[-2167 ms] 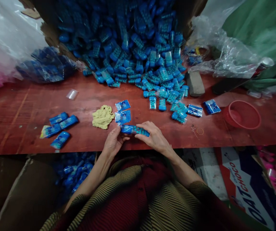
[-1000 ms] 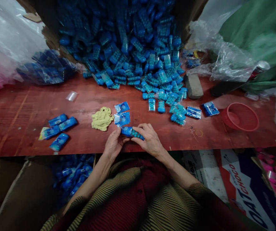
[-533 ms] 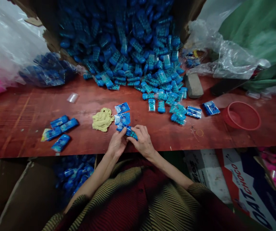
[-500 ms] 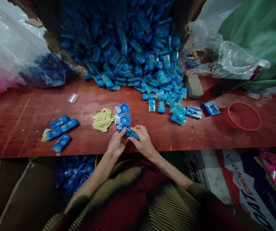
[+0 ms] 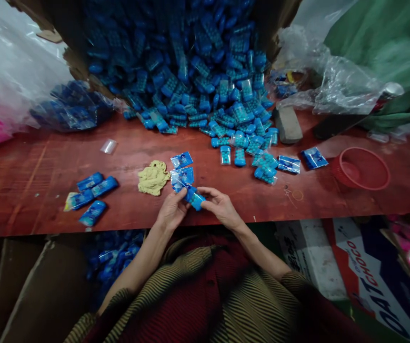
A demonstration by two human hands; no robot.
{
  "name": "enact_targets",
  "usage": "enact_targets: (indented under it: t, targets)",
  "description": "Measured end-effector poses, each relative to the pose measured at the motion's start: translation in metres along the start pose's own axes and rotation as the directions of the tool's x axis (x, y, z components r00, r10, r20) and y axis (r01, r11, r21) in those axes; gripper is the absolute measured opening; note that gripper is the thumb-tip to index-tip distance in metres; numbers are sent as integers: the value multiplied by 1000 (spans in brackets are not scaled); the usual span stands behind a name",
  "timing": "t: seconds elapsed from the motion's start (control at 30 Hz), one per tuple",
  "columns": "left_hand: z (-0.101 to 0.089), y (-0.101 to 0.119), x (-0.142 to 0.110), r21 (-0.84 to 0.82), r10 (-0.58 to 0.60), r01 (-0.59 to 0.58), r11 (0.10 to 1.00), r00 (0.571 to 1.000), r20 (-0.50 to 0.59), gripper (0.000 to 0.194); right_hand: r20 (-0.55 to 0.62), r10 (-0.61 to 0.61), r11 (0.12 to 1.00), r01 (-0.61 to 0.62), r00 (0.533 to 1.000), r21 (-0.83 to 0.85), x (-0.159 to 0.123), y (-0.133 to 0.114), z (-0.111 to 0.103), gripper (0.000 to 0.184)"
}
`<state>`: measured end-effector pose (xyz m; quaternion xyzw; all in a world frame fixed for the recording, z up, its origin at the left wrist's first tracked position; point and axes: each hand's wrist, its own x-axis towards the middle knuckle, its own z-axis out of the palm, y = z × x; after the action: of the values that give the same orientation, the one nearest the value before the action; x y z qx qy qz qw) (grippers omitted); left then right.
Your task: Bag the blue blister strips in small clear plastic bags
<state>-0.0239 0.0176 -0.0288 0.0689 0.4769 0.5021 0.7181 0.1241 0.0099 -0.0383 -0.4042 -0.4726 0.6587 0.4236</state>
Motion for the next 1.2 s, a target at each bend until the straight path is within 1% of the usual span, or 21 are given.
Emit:
enact_targets:
  t: [0.07,0.17,0.23,0.27,0.33,0.4,0.47,0.57,0.7,0.77,0.83,0.93,1.1,1.2]
  targets:
    - [-2,2,0,-13,-40,40,999,999,16,6,64,31,997,-35,997,68,0,-1,-3,38]
    - [-6,1,-1,-23,-64,65,998,996,59,4,56,43,995,-48,997,83,4,3,-9,44]
    - [-8,-1,-3,-18,-80,82,996,992,101,10,46,34,997,-37,998,72,7,7,-12,54]
    - [-8,-1,-3,-10,-91,93,996,988,128,14,60,27,997,-31,998,70,8,7,-14,59]
    - [-10,-1,-5,12,-126,126,992,974,189,20,122,16,996,-26,992,82,10,6,-17,69]
    - [-10,0,-6,28,-157,155,988,958,241,24,215,16,993,-41,976,113,12,3,-19,78]
    - [-8,2,-6,30,-172,170,985,949,266,28,287,11,985,-60,958,161,13,0,-21,82]
    - [-2,2,-8,13,-169,172,985,953,253,29,299,-16,972,-56,954,229,14,0,-21,77]
    - [6,-1,-12,-29,-143,153,988,964,225,16,265,-42,971,-24,963,239,13,2,-19,71]
    - [8,-3,-14,-38,-139,151,988,965,222,14,258,-41,970,-24,965,243,12,2,-19,69]
    - [9,-4,-17,-31,-140,151,988,962,233,18,272,-26,964,-48,962,261,12,1,-19,68]
    - [9,-5,-20,-23,-129,141,990,951,281,28,317,-2,955,-91,948,281,12,-4,-21,70]
    - [10,-2,-23,10,-152,160,987,915,375,35,347,-38,957,-66,937,283,11,-14,-23,70]
    - [13,0,-26,0,-140,152,988,911,389,41,365,-37,960,-69,930,272,10,-19,-25,70]
